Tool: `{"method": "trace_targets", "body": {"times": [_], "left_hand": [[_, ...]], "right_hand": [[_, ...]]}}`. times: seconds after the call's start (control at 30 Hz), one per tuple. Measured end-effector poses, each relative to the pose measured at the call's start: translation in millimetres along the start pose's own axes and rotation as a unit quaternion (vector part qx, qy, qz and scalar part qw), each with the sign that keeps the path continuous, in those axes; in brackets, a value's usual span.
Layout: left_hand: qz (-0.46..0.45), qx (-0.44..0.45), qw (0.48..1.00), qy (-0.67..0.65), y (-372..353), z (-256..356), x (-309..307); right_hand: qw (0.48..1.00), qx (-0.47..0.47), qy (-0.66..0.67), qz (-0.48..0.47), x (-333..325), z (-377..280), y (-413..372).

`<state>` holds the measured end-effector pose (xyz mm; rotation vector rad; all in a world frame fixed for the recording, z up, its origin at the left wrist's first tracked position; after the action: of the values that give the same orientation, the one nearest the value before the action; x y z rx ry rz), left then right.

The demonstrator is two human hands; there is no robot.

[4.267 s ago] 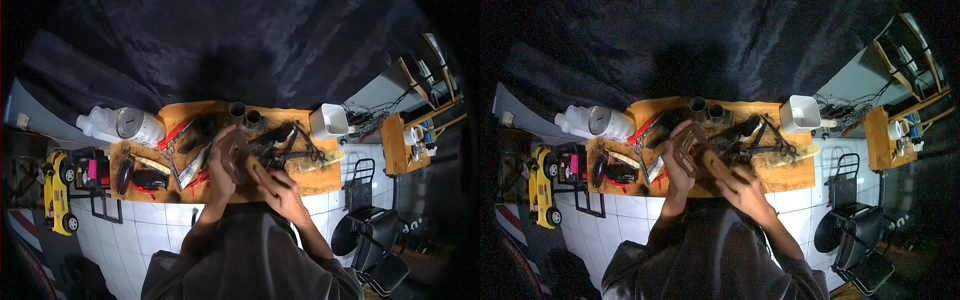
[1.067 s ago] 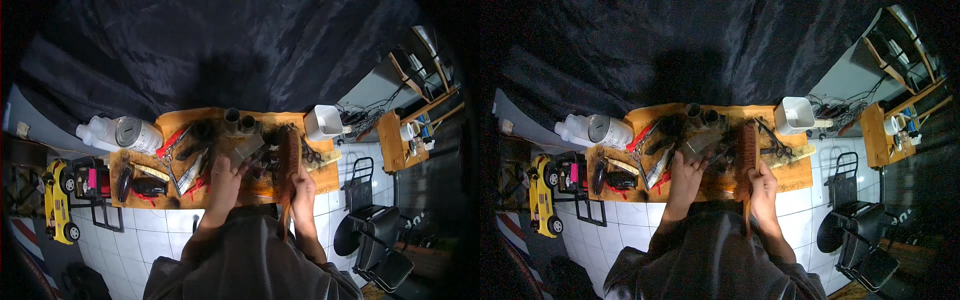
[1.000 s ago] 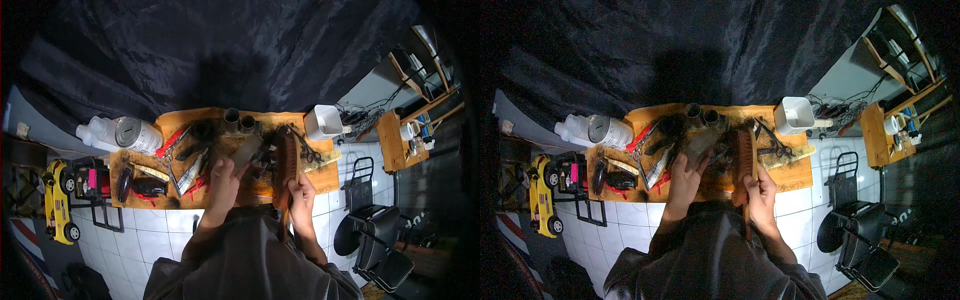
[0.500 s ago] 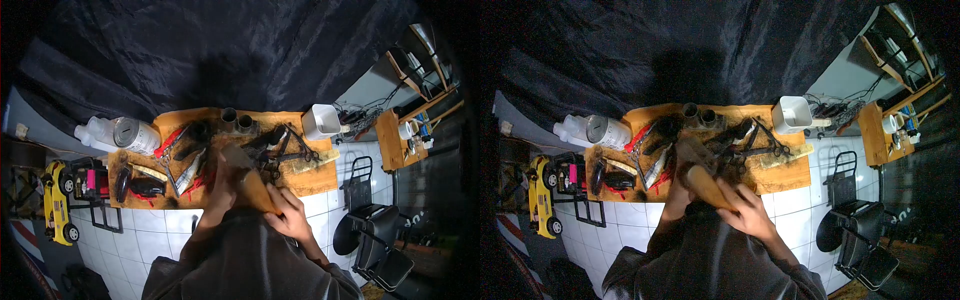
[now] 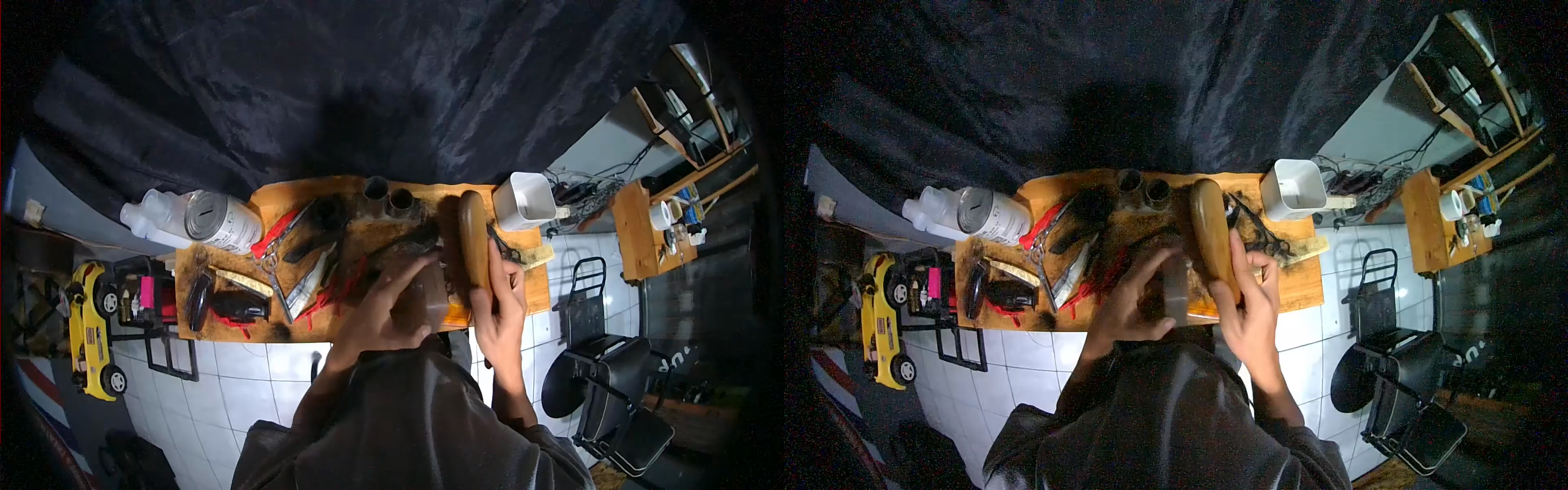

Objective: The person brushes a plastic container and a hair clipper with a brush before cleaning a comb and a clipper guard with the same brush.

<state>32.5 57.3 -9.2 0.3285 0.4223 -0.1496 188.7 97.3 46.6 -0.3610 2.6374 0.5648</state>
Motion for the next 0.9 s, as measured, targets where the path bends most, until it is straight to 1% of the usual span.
{"method": "trace_targets", "body": {"times": [0.03, 0.07, 0.1, 0.13, 0.17, 0.2, 0.27, 0.37, 0.47, 0.5, 0.6, 0.63, 0.7, 0.73, 0.77, 0.8, 0.87, 0.9], "left_hand": [[0.027, -0.086, 0.976, -0.196, -7.2, -19.8, 11.0], [0.057, -0.080, 0.964, -0.246, -6.2, -23.5, 8.5], [0.086, -0.074, 0.948, -0.297, -3.6, -24.2, 4.4], [0.114, -0.068, 0.929, -0.346, -0.8, -23.7, -0.5], [0.129, -0.131, 0.872, -0.454, -3.5, -30.4, 0.8], [0.126, -0.129, 0.901, -0.394, -2.7, -33.1, 0.0], [0.119, -0.124, 0.948, -0.267, -3.5, -44.5, 2.3], [0.116, -0.084, 0.905, -0.401, -25.0, -48.3, 23.6], [0.090, -0.056, 0.924, -0.366, -36.4, -63.9, 18.8], [0.102, -0.097, 0.930, -0.341, -28.5, -44.7, 5.3], [0.085, -0.105, 0.904, -0.407, -23.0, -41.8, -5.7], [0.126, -0.117, 0.921, -0.351, -22.1, -36.3, -12.4], [0.137, -0.120, 0.962, -0.202, -26.5, -38.7, -19.1], [0.142, -0.108, 0.966, -0.184, -27.4, -41.9, -18.7], [0.148, -0.097, 0.970, -0.167, -28.3, -45.2, -18.4], [0.155, -0.075, 0.963, -0.209, -28.6, -51.7, -13.2], [0.144, -0.058, 0.969, -0.191, -35.6, -53.1, -12.3], [0.126, -0.061, 0.982, -0.129, -45.4, -53.0, -18.6]], "right_hand": [[0.999, -0.001, 0.050, -0.020, -2.2, 3.1, -1.2], [0.994, -0.002, 0.100, -0.040, -4.2, 6.5, -4.2], [0.981, 0.023, 0.171, -0.083, 1.1, 10.5, -11.3], [0.981, -0.053, 0.136, -0.128, 4.5, -1.3, -14.7], [0.980, -0.038, 0.116, -0.156, 9.0, -3.9, -20.1], [0.978, -0.023, 0.097, -0.184, 16.6, -8.7, -25.3], [0.983, -0.046, 0.077, -0.159, 23.2, -5.9, -28.5], [0.994, -0.057, 0.029, -0.093, 18.8, -1.2, -17.1], [0.998, 0.029, 0.009, -0.057, 13.5, 9.2, -3.7], [0.997, 0.052, 0.012, -0.063, 13.8, 9.5, -0.5], [0.996, 0.073, 0.036, -0.033, 12.3, 13.1, -3.9], [0.996, 0.038, 0.041, -0.068, 15.4, 8.0, -6.6], [0.989, -0.029, 0.055, -0.137, 20.8, -4.0, -13.5], [0.981, -0.071, 0.071, -0.169, 25.3, -17.5, -16.2], [0.975, -0.053, 0.089, -0.198, 31.8, -22.8, -18.3], [0.967, -0.034, 0.108, -0.227, 37.4, -24.8, -21.5], [0.977, -0.032, 0.053, -0.202, 34.4, -15.3, -18.7], [0.981, -0.033, 0.026, -0.191, 33.9, -8.8, -16.4]]}}
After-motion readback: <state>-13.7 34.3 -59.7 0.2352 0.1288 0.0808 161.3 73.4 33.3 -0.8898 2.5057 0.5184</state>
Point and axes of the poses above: each hand's wrist, its own y-axis towards the middle knuckle, its own x-axis out of the palm, z = x × y, the point moved 8 cm from there along y, towards the middle knuckle, and after that the axes turned 7 degrees about y, right-handed, at the moved point
